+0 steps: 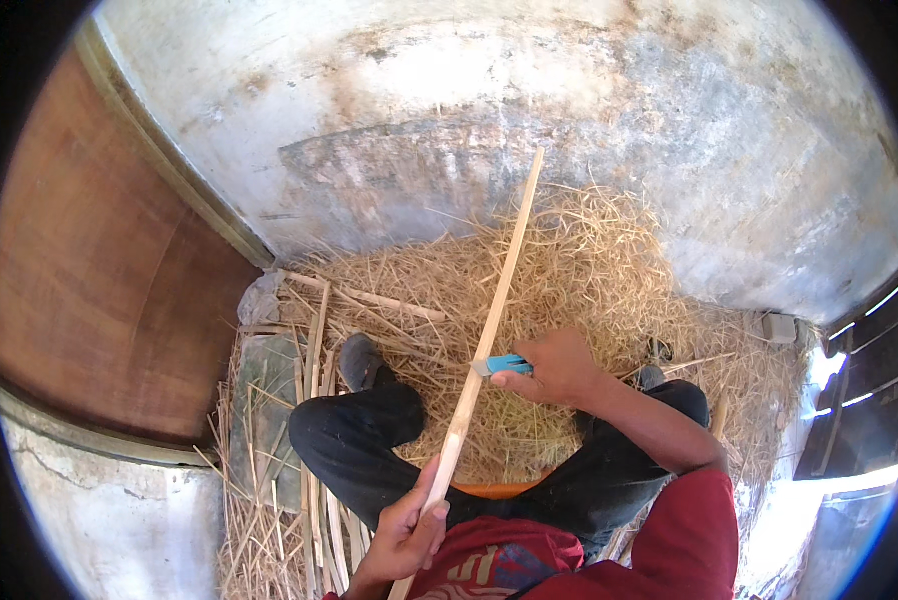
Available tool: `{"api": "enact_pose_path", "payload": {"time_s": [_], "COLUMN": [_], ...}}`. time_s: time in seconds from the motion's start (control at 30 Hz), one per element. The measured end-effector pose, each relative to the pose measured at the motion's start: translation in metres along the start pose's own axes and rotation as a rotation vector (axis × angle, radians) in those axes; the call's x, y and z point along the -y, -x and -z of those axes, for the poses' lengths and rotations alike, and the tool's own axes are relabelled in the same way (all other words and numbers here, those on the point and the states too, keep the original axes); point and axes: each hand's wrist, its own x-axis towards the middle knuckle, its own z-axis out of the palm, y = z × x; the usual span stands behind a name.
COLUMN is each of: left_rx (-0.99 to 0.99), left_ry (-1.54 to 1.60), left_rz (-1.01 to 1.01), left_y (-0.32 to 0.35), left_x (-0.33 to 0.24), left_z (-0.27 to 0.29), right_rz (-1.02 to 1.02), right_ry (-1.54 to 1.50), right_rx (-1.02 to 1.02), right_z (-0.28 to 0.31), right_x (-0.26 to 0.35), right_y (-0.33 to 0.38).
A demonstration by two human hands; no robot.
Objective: The person sits cross-legged on a straw-covered floor and uses a utility knife to shave a long bamboo strip. They hold the strip with their left hand and repeatedly scrape the blade along its length to remove the outer layer, occasionally rotating the strip to work on different sides.
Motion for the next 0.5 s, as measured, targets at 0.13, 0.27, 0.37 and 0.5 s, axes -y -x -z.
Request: {"api": "enact_pose_path", "payload": {"time_s": [0.13, 0.27, 0.37, 0.5], "left_rx": [-0.010, -0.020, -0.014, 0.103], "left_ry": [-0.101, -0.104, -0.098, -0.033], "left_rz": [-0.036, -0.060, 0.010, -0.021], "left_y": [-0.003, -0.006, -0.002, 0.019], "left_x": [-0.006, -0.007, -0.014, 0.012], "left_z": [-0.003, -0.003, -0.005, -0.005], "right_rz": [0.072, 0.133, -0.102, -0.722], "right_ry": [0.045, 0.058, 0.237, -0.089], "right_rx": [-0.057, -0.154, -0.280, 0.035], "right_z": [-0.005, -0.012, -0.034, 0.023], "right_x": [-0.024, -0.031, -0.060, -0.116], "right_y": [-0.016, -0.024, -0.031, -0.062]}}
